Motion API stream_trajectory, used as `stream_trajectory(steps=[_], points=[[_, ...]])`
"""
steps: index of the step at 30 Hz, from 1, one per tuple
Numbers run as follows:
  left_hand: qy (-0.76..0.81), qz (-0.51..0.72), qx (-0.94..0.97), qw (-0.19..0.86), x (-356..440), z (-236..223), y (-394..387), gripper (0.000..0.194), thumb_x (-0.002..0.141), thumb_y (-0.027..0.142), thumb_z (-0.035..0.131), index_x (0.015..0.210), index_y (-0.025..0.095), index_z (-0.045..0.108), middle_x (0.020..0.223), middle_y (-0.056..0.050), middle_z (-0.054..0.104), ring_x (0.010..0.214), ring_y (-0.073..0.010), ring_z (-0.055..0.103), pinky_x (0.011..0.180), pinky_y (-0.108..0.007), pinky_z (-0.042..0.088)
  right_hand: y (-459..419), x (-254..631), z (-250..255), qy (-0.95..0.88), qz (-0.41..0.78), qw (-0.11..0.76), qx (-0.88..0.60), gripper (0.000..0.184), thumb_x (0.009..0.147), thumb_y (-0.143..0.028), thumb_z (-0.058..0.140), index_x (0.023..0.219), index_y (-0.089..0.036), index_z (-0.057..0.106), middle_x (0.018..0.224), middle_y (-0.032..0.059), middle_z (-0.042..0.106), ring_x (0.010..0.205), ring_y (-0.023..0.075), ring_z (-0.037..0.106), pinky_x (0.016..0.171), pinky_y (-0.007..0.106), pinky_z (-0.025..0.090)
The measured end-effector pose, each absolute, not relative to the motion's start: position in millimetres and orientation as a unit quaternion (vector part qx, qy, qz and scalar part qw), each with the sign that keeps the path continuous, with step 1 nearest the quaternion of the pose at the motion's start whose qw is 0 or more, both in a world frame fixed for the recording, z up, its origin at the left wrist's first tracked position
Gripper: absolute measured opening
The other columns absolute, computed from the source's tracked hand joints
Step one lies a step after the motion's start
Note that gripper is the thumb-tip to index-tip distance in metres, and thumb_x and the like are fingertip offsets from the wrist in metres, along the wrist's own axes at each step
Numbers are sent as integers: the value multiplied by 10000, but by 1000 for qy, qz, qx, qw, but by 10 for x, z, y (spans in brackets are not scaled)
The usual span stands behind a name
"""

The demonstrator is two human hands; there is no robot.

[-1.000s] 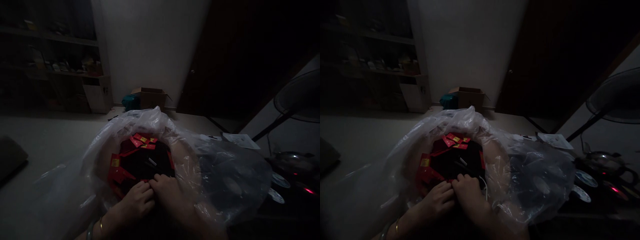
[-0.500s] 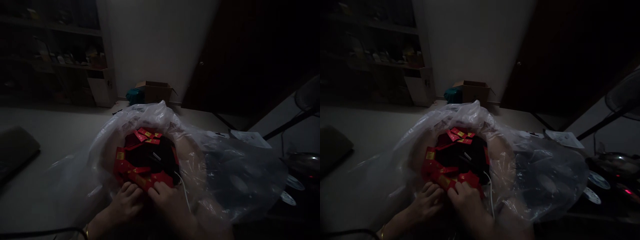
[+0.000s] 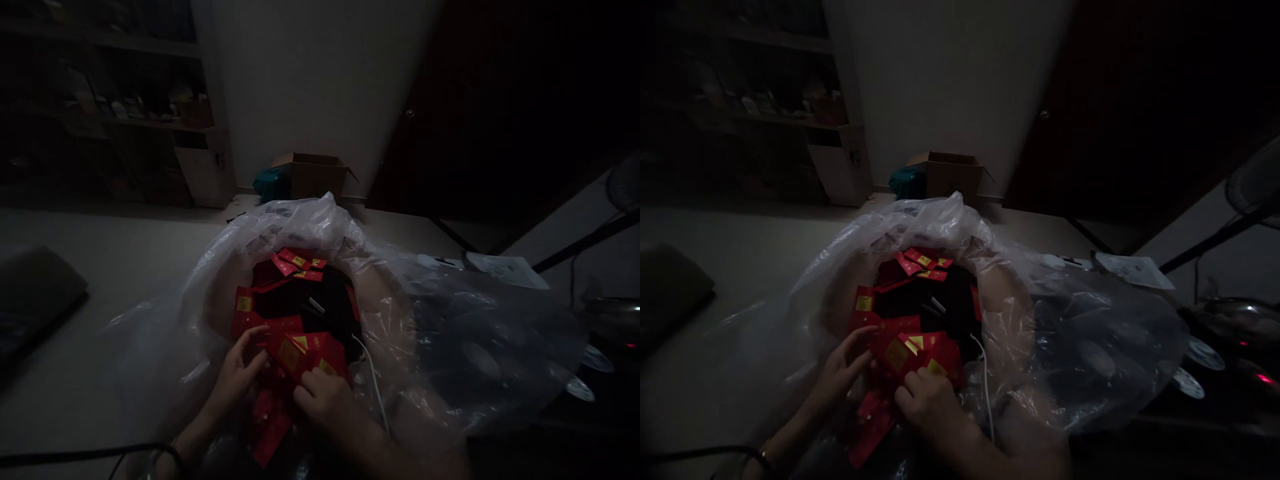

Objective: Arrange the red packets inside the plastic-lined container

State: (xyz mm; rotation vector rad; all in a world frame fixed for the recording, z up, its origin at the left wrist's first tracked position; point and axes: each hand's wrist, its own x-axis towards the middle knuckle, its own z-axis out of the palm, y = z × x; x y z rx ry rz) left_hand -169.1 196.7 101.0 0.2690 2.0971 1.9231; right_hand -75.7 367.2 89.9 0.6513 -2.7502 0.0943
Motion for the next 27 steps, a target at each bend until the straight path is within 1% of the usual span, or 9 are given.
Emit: stream_trajectory(steps=[2,4,9,12,14,17,20,23,27], points=[[701,673,78,223,-1744,1058,1983,467,728,408,514,1105,136,551,689,-24,631,616,-174,602,583,-282,477,3673,-766,880,-963,30,143,226,197,911,-200,480,730,-191,556,669,12,543,633,141,483,509,283,258],[712,655,89,238,-1805,1093,1997,489,725,437,527,1095,123,585,602,0,595,571,-169,583,568,-280,467,3679,-772,872,-966,30,127,223,185,908,-186,481,744,-191,567,688,12,555,649,140,493,519,283,265],[775,620,106,60,-1992,1184,2009,508,638,394,640,1078,141,626,779,-15,644,717,-169,617,663,-273,506,3696,-793,886,-978,69,50,189,110,886,-205,527,800,-185,591,769,18,598,719,144,525,559,266,304],[764,639,90,16,-2114,1266,1962,583,655,420,643,1160,131,603,878,-48,685,798,-191,642,702,-284,524,3721,-811,944,-980,119,14,162,61,859,-189,550,835,-186,606,842,23,628,782,152,549,636,258,354],[752,655,75,10,-2176,1311,1928,565,646,449,659,1108,124,638,932,-74,706,849,-215,651,725,-296,531,3750,-844,1015,-973,171,-4,152,51,844,-205,574,867,-184,615,883,26,642,814,150,564,679,249,377],[752,656,54,16,-2223,1358,1901,470,620,486,671,911,119,703,851,-80,722,768,-217,652,676,-295,528,3815,-983,1155,-964,234,-31,120,83,855,-233,572,865,-169,623,883,29,650,810,135,581,691,225,397],[779,622,77,-7,-2225,1420,1895,370,637,474,649,789,143,717,743,-51,697,683,-185,618,606,-260,489,3870,-1276,1246,-977,201,-33,65,176,901,-216,482,848,-150,637,886,60,650,841,155,581,731,244,414],[801,581,116,-82,-2205,1510,1885,286,667,433,620,715,171,722,696,-22,628,649,-143,563,555,-220,429,3847,-1665,1173,-984,153,-45,80,224,907,-200,438,973,-128,638,1042,115,640,996,201,553,855,300,410],[803,567,123,-136,-2190,1565,1857,244,667,404,626,694,184,728,659,5,533,573,-103,482,503,-206,373,3662,-2050,929,-978,167,-89,86,405,895,-367,473,1235,-157,544,1310,157,525,1228,298,428,983,433,342]])
